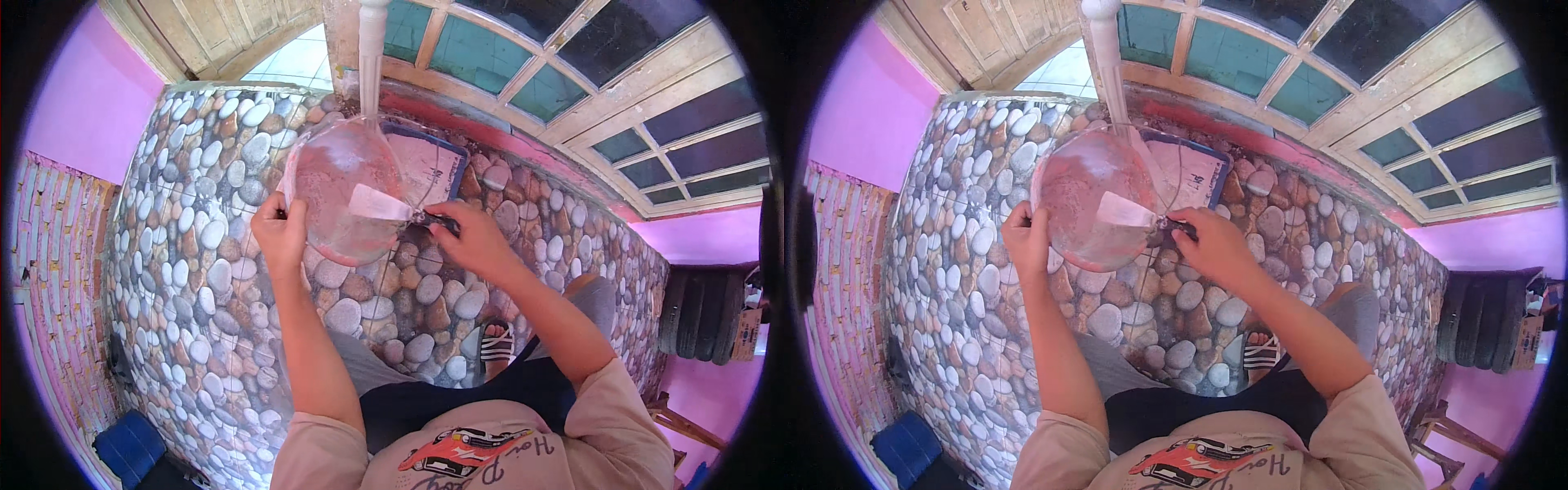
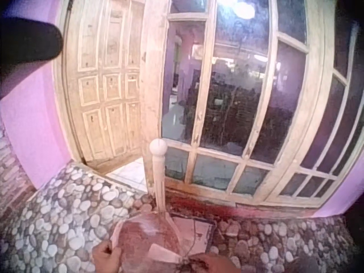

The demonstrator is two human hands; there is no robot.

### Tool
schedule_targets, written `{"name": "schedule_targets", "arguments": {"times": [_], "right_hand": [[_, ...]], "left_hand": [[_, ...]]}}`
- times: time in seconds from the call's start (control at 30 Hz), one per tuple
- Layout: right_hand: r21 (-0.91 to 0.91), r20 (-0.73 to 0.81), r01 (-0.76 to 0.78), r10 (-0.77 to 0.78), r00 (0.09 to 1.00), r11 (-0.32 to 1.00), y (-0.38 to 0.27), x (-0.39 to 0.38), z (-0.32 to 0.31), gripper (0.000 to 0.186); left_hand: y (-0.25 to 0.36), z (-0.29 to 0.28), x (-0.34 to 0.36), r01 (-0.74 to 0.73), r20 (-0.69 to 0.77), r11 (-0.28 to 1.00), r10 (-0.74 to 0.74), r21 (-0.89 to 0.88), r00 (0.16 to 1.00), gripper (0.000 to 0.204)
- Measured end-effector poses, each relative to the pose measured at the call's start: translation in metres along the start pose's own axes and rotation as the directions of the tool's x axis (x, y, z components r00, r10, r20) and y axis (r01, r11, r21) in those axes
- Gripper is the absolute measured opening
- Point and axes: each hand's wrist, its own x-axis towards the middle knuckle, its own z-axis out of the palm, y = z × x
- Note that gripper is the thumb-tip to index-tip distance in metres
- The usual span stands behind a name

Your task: The person mixes powder into a liquid solution inside a bucket by hand and using a spatula, then transfers and mixes material while moving through different rooms.

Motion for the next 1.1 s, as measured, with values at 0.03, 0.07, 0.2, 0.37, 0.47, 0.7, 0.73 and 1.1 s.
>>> {"name": "schedule_targets", "arguments": {"times": [0.03, 0.07, 0.2, 0.37, 0.47, 0.7, 0.73, 1.1], "right_hand": [[0.168, 0.094, -0.070, 0.054, 0.994, 0.983, 0.004, -0.003, -0.009, 0.031], [0.163, 0.097, -0.073, 0.057, 0.994, 0.984, 0.012, -0.007, -0.019, 0.031], [0.217, 0.264, -0.115, 0.055, 0.963, 0.969, 0.057, -0.018, -0.058, 0.036], [0.011, 0.216, -0.201, 0.194, 0.957, 0.980, 0.134, 0.007, -0.054, 0.039], [-0.113, 0.042, -0.230, 0.236, 0.971, 0.967, 0.187, 0.033, -0.011, 0.036], [-0.108, -0.056, -0.234, 0.229, 0.972, 0.966, 0.258, 0.062, 0.067, 0.036], [-0.108, -0.017, -0.299, 0.299, 0.954, 0.948, 0.256, 0.065, 0.072, 0.036], [0.172, -0.097, -0.343, 0.363, 0.927, 0.923, 0.259, 0.090, 0.124, 0.036]], "left_hand": [[-0.002, -0.003, 0.002, 0.004, 0.001, 1.000, -0.004, -0.004, 1.000, 0.034], [-0.004, -0.007, 0.004, 0.000, -0.028, 0.999, 0.001, 0.034, 1.000, 0.034], [-0.004, -0.021, 0.011, -0.010, -0.094, 0.998, 0.016, 0.066, 0.995, 0.034], [-0.004, -0.027, 0.012, -0.029, -0.139, 0.992, 0.046, 0.120, 0.989, 0.035], [0.001, -0.026, 0.009, -0.035, -0.151, 0.990, 0.056, 0.134, 0.987, 0.035], [0.005, -0.028, 0.006, -0.008, -0.153, 0.993, 0.026, 0.119, 0.988, 0.033], [0.004, -0.030, 0.005, -0.020, -0.158, 0.994, 0.037, 0.111, 0.987, 0.032], [0.013, -0.029, 0.000, -0.030, -0.140, 0.994, 0.044, 0.105, 0.989, 0.033]]}}
